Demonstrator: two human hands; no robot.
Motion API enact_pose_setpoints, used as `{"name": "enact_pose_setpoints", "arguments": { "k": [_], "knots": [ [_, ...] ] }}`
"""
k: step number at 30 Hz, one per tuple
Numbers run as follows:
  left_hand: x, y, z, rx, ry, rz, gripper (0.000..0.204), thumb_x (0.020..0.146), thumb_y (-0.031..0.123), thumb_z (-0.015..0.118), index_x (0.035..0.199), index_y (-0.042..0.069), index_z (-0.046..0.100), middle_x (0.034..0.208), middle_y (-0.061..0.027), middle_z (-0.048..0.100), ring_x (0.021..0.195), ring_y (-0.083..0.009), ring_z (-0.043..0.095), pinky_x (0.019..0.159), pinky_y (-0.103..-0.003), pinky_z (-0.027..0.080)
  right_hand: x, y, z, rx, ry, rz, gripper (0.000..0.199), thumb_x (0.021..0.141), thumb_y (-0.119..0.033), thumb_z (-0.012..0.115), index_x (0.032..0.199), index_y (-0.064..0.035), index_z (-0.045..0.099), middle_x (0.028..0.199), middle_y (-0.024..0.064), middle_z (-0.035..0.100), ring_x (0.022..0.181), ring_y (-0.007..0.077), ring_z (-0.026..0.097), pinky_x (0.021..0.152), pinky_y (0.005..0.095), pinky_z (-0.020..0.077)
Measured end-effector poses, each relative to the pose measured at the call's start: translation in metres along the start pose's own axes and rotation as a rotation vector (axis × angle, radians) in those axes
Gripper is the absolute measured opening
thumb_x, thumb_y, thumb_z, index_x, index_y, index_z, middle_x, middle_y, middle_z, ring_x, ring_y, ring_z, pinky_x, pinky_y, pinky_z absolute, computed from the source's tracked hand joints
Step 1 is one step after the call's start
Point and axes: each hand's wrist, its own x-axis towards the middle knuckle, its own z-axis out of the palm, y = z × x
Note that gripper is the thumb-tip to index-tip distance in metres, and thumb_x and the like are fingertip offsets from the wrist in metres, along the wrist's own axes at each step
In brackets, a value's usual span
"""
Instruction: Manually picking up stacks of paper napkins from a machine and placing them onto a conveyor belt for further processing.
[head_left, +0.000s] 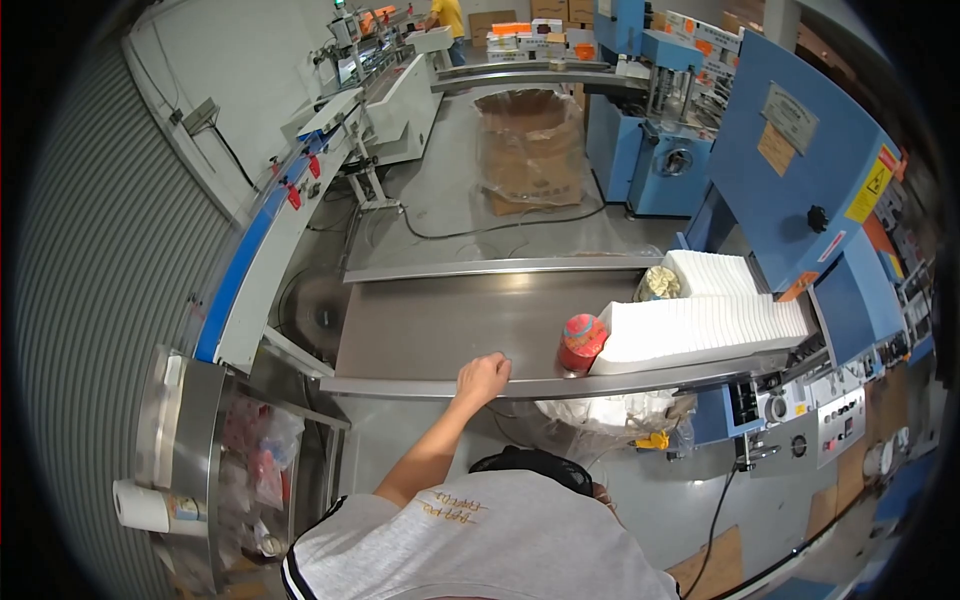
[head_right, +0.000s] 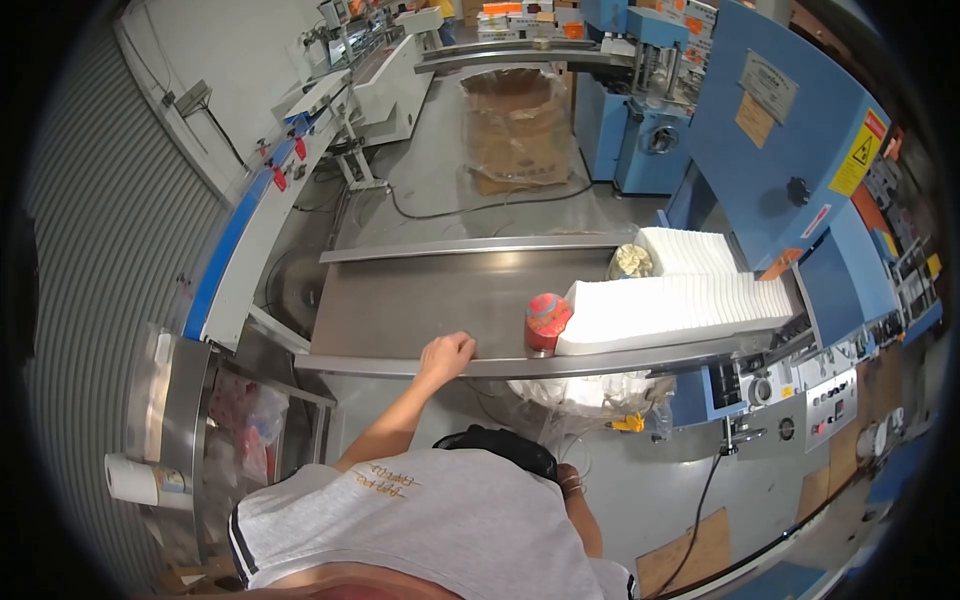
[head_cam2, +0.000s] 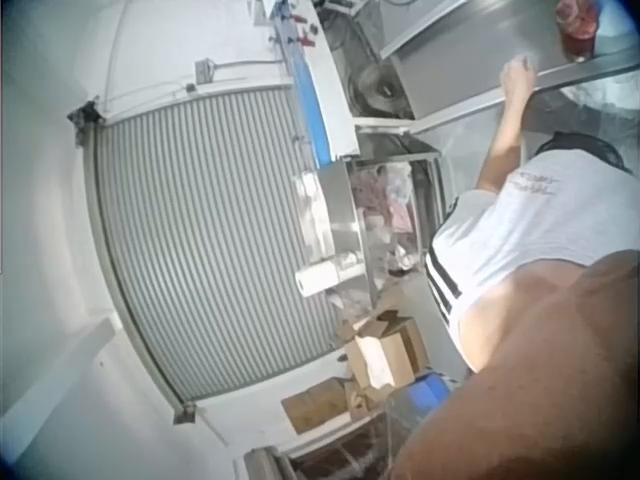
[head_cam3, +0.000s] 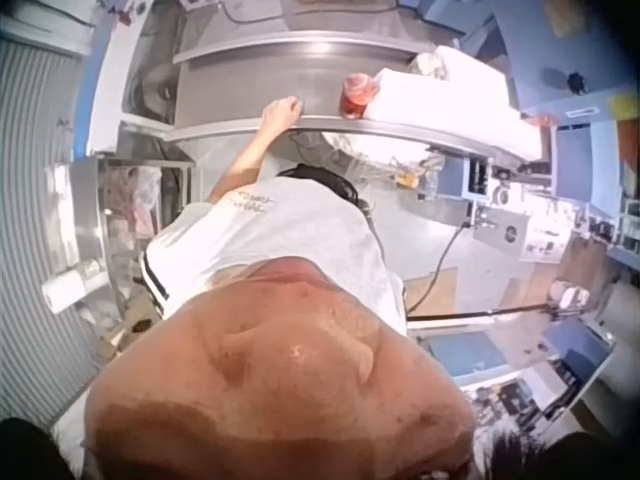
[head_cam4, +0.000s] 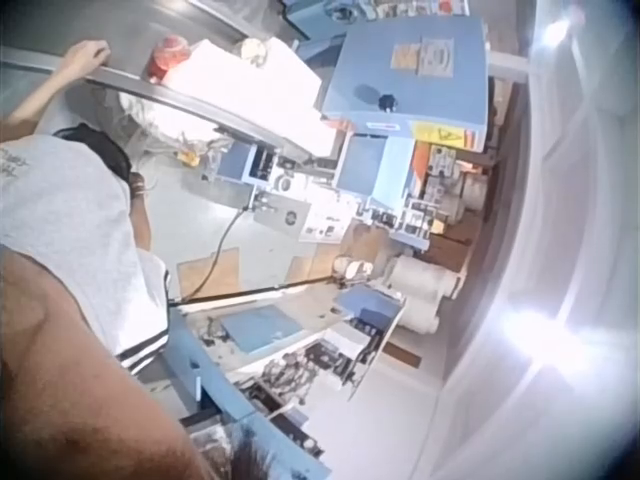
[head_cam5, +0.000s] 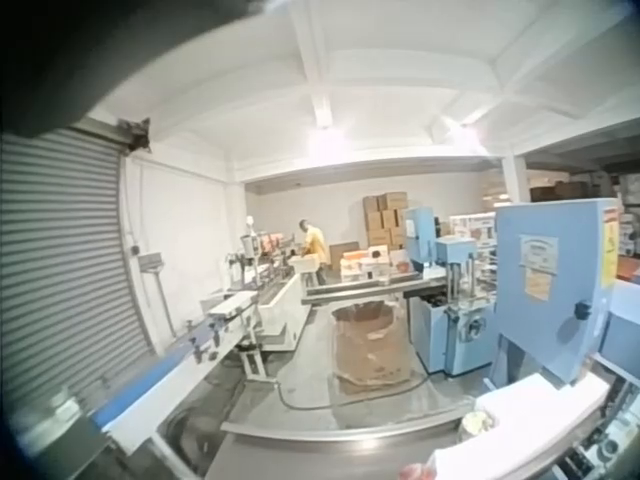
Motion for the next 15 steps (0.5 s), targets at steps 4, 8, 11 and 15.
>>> {"name": "enact_pose_setpoints", "arguments": {
  "k": [4, 8, 11, 15],
  "knots": [
    [0.0, 0.0, 0.001, -0.001, 0.018, 0.009, 0.028, 0.088, 0.033, 0.052, 0.08, 0.012, 0.069, 0.072, -0.0128, 0.067, 0.075, -0.0359, 0.064, 0.07, -0.044, 0.051, -0.001, 0.001, 0.001, -0.007, -0.005, -0.006, 0.035, 0.082, -0.041, 0.051, 0.089, -0.0122, 0.07, 0.097, 0.0154, 0.068, 0.093, 0.0324, 0.065, 0.081, 0.042, 0.0528],
    [0.0, 0.0, 0.0, -0.003, 0.012, 0.006, 0.028, 0.089, 0.033, 0.052, 0.08, 0.012, 0.069, 0.072, -0.0124, 0.067, 0.075, -0.0353, 0.064, 0.07, -0.044, 0.051, 0.002, 0.003, 0.007, -0.008, -0.004, -0.009, 0.035, 0.082, -0.04, 0.051, 0.089, -0.0122, 0.07, 0.097, 0.0152, 0.068, 0.093, 0.0322, 0.066, 0.081, 0.0419, 0.0529],
    [0.0, -0.002, 0.002, -0.003, 0.017, 0.011, 0.028, 0.089, 0.033, 0.053, 0.08, 0.013, 0.069, 0.072, -0.0121, 0.067, 0.075, -0.035, 0.065, 0.07, -0.044, 0.051, 0.006, 0.009, 0.014, -0.012, -0.003, -0.012, 0.035, 0.082, -0.04, 0.051, 0.089, -0.0123, 0.07, 0.097, 0.015, 0.069, 0.093, 0.032, 0.066, 0.081, 0.0418, 0.053],
    [0.0, -0.001, 0.002, -0.005, 0.02, 0.012, 0.027, 0.089, 0.032, 0.053, 0.08, 0.013, 0.069, 0.072, -0.0117, 0.067, 0.075, -0.0346, 0.065, 0.07, -0.044, 0.051, 0.013, 0.018, 0.023, -0.017, 0.001, -0.015, 0.035, 0.082, -0.04, 0.051, 0.089, -0.0123, 0.07, 0.097, 0.0148, 0.069, 0.093, 0.0319, 0.066, 0.081, 0.0417, 0.0531]
  ]
}}
